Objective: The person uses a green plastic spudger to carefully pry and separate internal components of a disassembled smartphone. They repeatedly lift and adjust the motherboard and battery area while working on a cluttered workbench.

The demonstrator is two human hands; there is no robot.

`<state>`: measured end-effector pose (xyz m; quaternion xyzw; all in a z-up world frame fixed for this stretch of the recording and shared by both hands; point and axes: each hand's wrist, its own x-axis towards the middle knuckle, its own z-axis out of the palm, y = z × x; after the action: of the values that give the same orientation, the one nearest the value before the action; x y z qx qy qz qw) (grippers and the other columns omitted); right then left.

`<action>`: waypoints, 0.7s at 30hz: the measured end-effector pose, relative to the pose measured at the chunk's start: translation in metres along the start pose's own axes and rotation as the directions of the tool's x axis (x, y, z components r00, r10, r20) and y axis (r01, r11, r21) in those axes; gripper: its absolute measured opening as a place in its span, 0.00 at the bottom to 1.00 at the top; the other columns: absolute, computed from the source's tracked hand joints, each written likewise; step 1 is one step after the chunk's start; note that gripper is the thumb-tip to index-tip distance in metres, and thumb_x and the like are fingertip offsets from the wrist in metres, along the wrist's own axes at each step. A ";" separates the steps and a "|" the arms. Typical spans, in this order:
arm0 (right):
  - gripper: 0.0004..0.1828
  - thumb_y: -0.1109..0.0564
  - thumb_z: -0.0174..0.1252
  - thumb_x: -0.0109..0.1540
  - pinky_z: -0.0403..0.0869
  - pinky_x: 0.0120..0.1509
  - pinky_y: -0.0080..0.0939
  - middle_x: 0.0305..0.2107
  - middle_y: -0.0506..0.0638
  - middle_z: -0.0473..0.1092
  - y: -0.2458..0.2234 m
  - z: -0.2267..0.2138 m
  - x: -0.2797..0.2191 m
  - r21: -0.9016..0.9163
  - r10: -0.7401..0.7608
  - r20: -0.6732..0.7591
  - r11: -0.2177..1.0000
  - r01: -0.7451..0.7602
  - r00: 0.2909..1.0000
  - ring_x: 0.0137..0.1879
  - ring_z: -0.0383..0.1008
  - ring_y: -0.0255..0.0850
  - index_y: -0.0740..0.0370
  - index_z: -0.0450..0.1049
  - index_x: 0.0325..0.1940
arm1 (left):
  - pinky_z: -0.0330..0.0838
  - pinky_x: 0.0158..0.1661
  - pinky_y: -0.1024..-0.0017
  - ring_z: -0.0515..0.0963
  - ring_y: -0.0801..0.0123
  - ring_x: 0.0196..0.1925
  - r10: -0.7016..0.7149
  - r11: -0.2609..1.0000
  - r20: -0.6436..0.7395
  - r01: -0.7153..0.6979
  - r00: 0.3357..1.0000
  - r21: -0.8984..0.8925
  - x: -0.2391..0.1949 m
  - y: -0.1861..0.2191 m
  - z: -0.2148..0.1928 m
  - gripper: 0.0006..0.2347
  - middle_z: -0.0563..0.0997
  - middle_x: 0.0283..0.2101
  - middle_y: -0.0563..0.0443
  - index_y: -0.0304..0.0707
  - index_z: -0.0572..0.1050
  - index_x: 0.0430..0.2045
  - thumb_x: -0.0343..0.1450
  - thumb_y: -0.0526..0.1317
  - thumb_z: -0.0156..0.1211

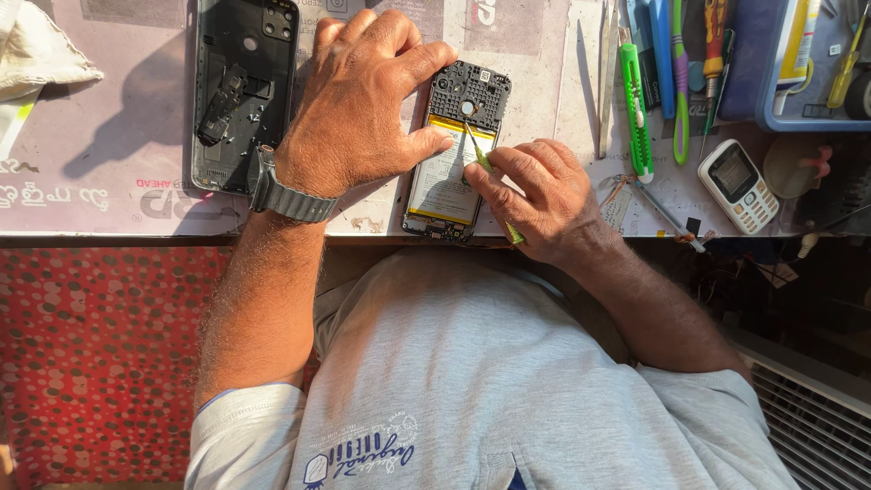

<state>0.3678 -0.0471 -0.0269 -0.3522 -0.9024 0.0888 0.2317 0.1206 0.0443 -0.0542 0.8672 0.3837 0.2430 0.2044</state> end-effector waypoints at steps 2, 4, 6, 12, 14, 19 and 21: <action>0.21 0.64 0.66 0.62 0.76 0.49 0.52 0.46 0.60 0.72 -0.001 0.000 -0.001 -0.002 0.003 0.002 1.000 -0.003 1.000 0.47 0.76 0.51 0.66 0.75 0.59 | 0.58 0.57 0.51 0.71 0.58 0.54 0.003 1.000 -0.007 -0.003 1.000 0.003 0.000 0.001 0.000 0.30 0.73 0.46 0.51 0.45 0.79 0.54 0.59 0.54 0.82; 0.22 0.64 0.66 0.62 0.77 0.50 0.52 0.48 0.61 0.72 -0.001 0.000 -0.001 -0.020 0.003 -0.006 1.000 -0.003 1.000 0.48 0.76 0.51 0.66 0.74 0.60 | 0.58 0.57 0.51 0.71 0.58 0.54 -0.003 1.000 -0.002 0.003 1.000 0.006 0.001 0.001 -0.001 0.30 0.73 0.46 0.52 0.45 0.79 0.54 0.59 0.54 0.82; 0.23 0.64 0.67 0.61 0.77 0.50 0.52 0.48 0.61 0.72 0.000 0.000 0.000 -0.002 -0.004 -0.003 1.000 0.004 1.000 0.48 0.76 0.52 0.66 0.74 0.60 | 0.58 0.57 0.51 0.71 0.58 0.53 -0.017 1.000 0.017 0.017 1.000 0.006 0.001 0.002 -0.002 0.30 0.73 0.45 0.51 0.45 0.80 0.53 0.59 0.54 0.82; 0.24 0.68 0.68 0.60 0.77 0.51 0.53 0.46 0.60 0.72 0.001 -0.001 0.001 0.053 -0.031 -0.032 0.998 0.033 0.999 0.48 0.77 0.52 0.69 0.72 0.60 | 0.58 0.56 0.51 0.71 0.57 0.53 -0.012 1.000 0.014 0.012 1.000 0.015 0.002 0.003 -0.004 0.30 0.73 0.45 0.51 0.44 0.79 0.53 0.59 0.54 0.82; 0.24 0.69 0.68 0.59 0.77 0.50 0.52 0.45 0.60 0.73 0.001 -0.002 0.002 0.068 -0.029 -0.037 0.997 0.032 0.999 0.46 0.77 0.52 0.69 0.72 0.59 | 0.58 0.57 0.51 0.71 0.57 0.53 -0.015 1.000 0.008 0.015 1.000 0.002 0.001 0.003 -0.004 0.30 0.73 0.46 0.51 0.44 0.79 0.54 0.59 0.54 0.82; 0.22 0.70 0.69 0.60 0.77 0.49 0.50 0.43 0.59 0.73 0.001 -0.003 0.004 0.080 0.000 -0.034 0.997 0.002 0.999 0.45 0.76 0.51 0.70 0.72 0.57 | 0.58 0.56 0.51 0.71 0.57 0.53 -0.018 1.000 0.011 0.018 1.000 -0.003 0.002 0.002 -0.003 0.30 0.73 0.46 0.51 0.45 0.79 0.53 0.59 0.54 0.82; 0.22 0.69 0.68 0.59 0.77 0.48 0.50 0.43 0.59 0.73 0.003 -0.003 0.004 0.078 -0.014 -0.030 0.997 0.017 0.999 0.44 0.76 0.51 0.70 0.73 0.57 | 0.58 0.57 0.51 0.71 0.58 0.54 -0.022 1.000 0.014 0.022 1.000 -0.006 0.001 0.002 -0.003 0.30 0.73 0.46 0.51 0.45 0.79 0.54 0.59 0.54 0.81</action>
<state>0.3683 -0.0425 -0.0235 -0.3371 -0.8975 0.1172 0.2591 0.1207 0.0445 -0.0503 0.8639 0.3910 0.2359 0.2125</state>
